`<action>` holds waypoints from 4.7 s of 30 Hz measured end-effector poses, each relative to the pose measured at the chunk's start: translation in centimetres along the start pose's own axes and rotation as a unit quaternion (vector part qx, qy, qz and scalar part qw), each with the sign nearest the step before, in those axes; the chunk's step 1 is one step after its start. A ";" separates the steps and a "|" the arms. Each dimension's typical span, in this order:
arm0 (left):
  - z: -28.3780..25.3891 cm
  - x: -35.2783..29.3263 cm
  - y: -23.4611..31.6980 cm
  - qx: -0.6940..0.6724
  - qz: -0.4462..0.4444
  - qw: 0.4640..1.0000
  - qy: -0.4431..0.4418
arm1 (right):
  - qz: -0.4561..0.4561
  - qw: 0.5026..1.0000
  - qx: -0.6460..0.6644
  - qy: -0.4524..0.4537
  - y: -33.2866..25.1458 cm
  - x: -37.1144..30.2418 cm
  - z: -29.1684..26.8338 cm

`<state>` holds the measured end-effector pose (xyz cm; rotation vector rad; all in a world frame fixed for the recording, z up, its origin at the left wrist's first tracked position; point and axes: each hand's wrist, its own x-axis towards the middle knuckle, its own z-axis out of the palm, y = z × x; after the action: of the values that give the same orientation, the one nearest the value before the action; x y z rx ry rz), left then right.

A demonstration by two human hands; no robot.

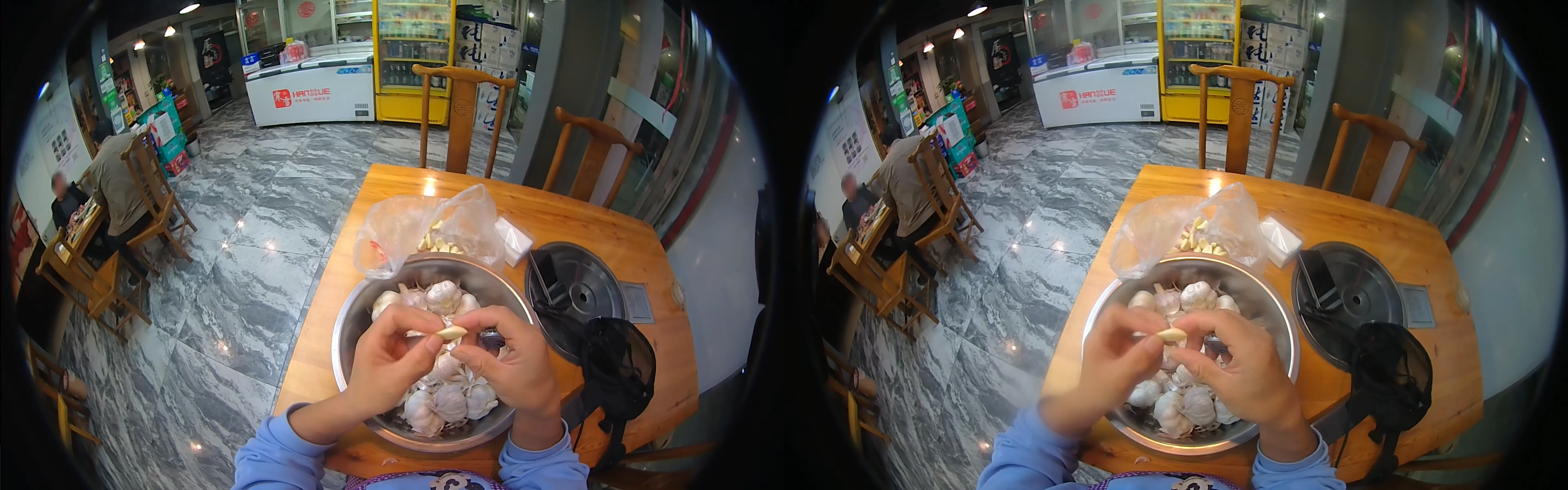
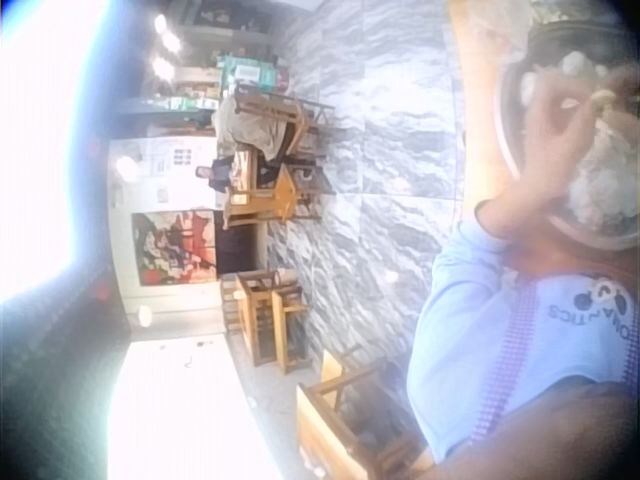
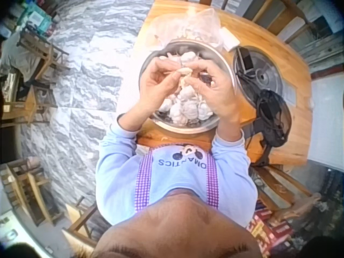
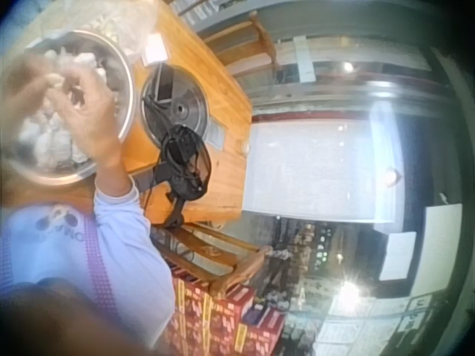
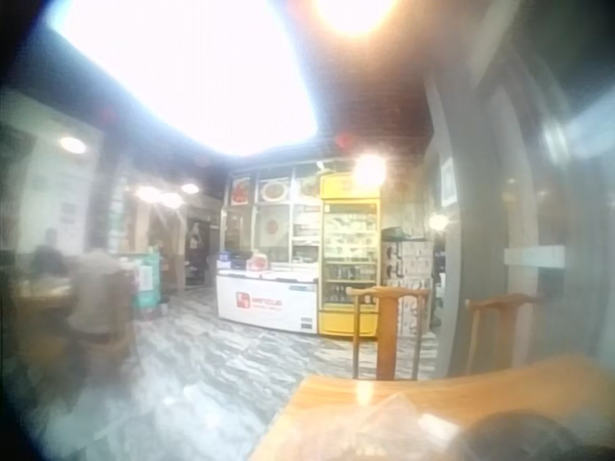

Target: The person peels garlic cloves by hand, separating the skins from the cloves and placing the peeled cloves into a metal bowl. The task is performed continuously at a table with a plastic bag of garlic and a bowl of unpeeled cloves nearby.

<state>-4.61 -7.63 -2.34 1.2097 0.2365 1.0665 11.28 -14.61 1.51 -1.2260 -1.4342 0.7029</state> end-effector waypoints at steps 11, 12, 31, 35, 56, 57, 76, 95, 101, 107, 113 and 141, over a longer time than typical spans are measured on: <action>-0.6 -0.1 0.3 0.377 0.217 0.900 -0.043 | -0.062 0.995 0.072 -0.007 0.2 -0.2 -0.3; -0.4 -0.3 0.6 0.359 0.166 0.918 -0.036 | -0.051 0.996 0.077 -0.012 0.0 -0.2 -0.4; -0.9 -0.2 1.1 0.426 0.431 0.793 -0.067 | -0.521 0.756 -0.075 0.390 -3.7 -1.6 -0.3; 0.3 -1.0 1.7 0.266 0.216 0.939 -0.032 | -0.263 0.896 -0.233 0.274 -3.0 1.2 -1.5; 0.4 1.0 0.6 -0.120 -0.107 0.986 0.046 | -0.130 0.986 0.099 0.020 0.7 1.1 -0.3; 0.5 0.8 0.6 -0.088 -0.095 0.991 0.031 | -0.106 0.993 0.051 -0.008 0.7 1.0 -0.5; 3.0 0.8 -1.0 -0.131 -0.078 0.978 0.140 | -0.210 0.969 -0.094 0.087 0.9 1.0 0.4; 2.4 0.8 0.4 0.037 0.002 0.999 0.030 | -0.001 0.951 0.308 0.002 1.7 0.6 -1.0; 2.3 0.4 0.2 0.121 0.044 0.991 0.032 | 0.003 0.948 0.318 -0.030 1.8 0.5 -0.7; 2.2 0.4 0.0 0.222 0.144 0.964 0.013 | 0.047 0.945 0.317 -0.064 2.1 0.4 -0.8; 2.6 0.1 0.3 0.274 0.173 0.946 0.020 | 0.038 0.944 0.322 -0.066 2.0 0.1 -0.6; 2.0 0.6 1.2 -0.175 -0.166 0.970 0.040 | -0.261 0.955 -0.085 0.108 1.0 0.7 1.0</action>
<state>-3.64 -8.50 -0.35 0.7778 0.2888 0.8212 10.73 -13.46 0.54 -0.9511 -1.5645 0.0819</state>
